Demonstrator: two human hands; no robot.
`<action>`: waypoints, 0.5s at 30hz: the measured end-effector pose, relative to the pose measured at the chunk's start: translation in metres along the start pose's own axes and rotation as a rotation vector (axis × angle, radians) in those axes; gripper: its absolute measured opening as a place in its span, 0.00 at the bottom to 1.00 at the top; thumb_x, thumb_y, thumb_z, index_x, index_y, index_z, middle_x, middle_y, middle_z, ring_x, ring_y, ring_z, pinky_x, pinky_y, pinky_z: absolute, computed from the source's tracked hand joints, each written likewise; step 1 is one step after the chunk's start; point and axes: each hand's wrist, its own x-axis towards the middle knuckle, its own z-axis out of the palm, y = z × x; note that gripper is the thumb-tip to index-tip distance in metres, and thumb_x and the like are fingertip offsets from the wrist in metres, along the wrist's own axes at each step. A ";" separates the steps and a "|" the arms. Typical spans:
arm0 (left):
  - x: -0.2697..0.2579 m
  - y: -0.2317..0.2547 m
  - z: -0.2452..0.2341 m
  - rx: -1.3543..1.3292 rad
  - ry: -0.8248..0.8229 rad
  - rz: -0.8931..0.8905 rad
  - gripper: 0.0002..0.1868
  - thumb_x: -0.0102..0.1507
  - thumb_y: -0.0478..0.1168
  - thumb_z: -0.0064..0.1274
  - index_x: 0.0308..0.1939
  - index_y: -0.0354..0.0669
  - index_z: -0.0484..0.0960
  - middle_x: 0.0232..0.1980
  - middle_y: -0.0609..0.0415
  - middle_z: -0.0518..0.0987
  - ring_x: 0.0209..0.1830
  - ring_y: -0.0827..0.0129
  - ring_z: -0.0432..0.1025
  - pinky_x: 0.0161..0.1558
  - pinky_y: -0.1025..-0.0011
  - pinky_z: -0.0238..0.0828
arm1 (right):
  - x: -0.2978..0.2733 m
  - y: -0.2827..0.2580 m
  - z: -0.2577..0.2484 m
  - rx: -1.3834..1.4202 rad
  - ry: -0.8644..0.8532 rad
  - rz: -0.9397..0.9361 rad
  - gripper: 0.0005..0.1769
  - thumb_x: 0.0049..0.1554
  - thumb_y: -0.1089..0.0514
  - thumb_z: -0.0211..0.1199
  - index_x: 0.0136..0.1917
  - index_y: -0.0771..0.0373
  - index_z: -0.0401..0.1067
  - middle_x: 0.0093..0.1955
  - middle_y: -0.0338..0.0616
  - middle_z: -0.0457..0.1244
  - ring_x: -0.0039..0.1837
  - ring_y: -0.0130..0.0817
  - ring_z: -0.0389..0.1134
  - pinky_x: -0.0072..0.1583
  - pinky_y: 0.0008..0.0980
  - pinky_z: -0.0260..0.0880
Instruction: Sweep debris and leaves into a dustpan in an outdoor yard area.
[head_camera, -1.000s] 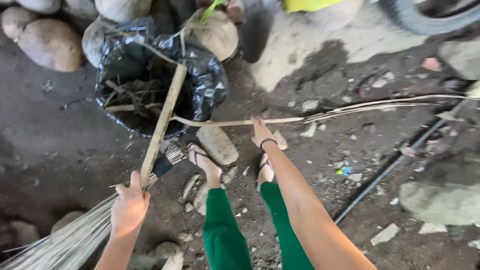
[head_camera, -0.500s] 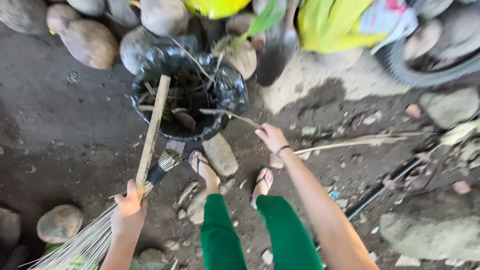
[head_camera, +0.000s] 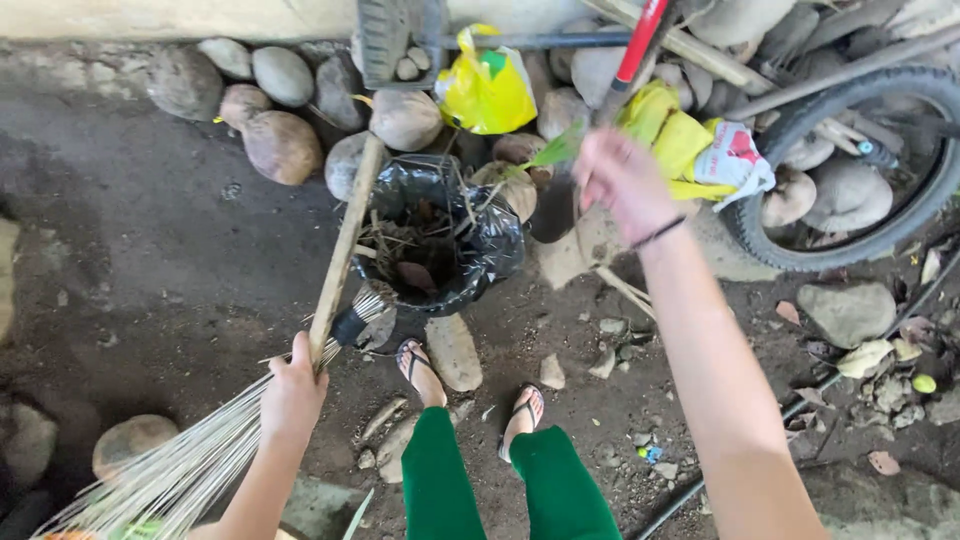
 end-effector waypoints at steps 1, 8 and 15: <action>0.001 -0.005 -0.001 -0.005 0.002 -0.006 0.40 0.65 0.48 0.55 0.75 0.48 0.51 0.48 0.30 0.73 0.31 0.46 0.81 0.28 0.63 0.81 | 0.010 -0.023 0.010 -0.003 -0.008 0.000 0.08 0.64 0.52 0.64 0.49 0.56 0.69 0.40 0.35 0.64 0.39 0.23 0.67 0.39 0.26 0.72; 0.021 -0.026 0.000 -0.069 -0.004 0.009 0.41 0.64 0.47 0.57 0.75 0.53 0.52 0.50 0.31 0.71 0.34 0.45 0.80 0.33 0.60 0.81 | 0.072 -0.121 0.058 0.226 -0.056 -0.251 0.14 0.72 0.49 0.61 0.47 0.58 0.67 0.40 0.38 0.61 0.37 0.23 0.57 0.41 0.23 0.64; 0.047 -0.037 0.001 -0.111 0.016 0.072 0.42 0.63 0.47 0.58 0.77 0.53 0.51 0.50 0.31 0.71 0.35 0.44 0.80 0.34 0.59 0.80 | 0.120 -0.025 0.049 0.809 0.113 -0.442 0.13 0.67 0.48 0.57 0.49 0.58 0.68 0.37 0.35 0.57 0.37 0.25 0.56 0.41 0.24 0.59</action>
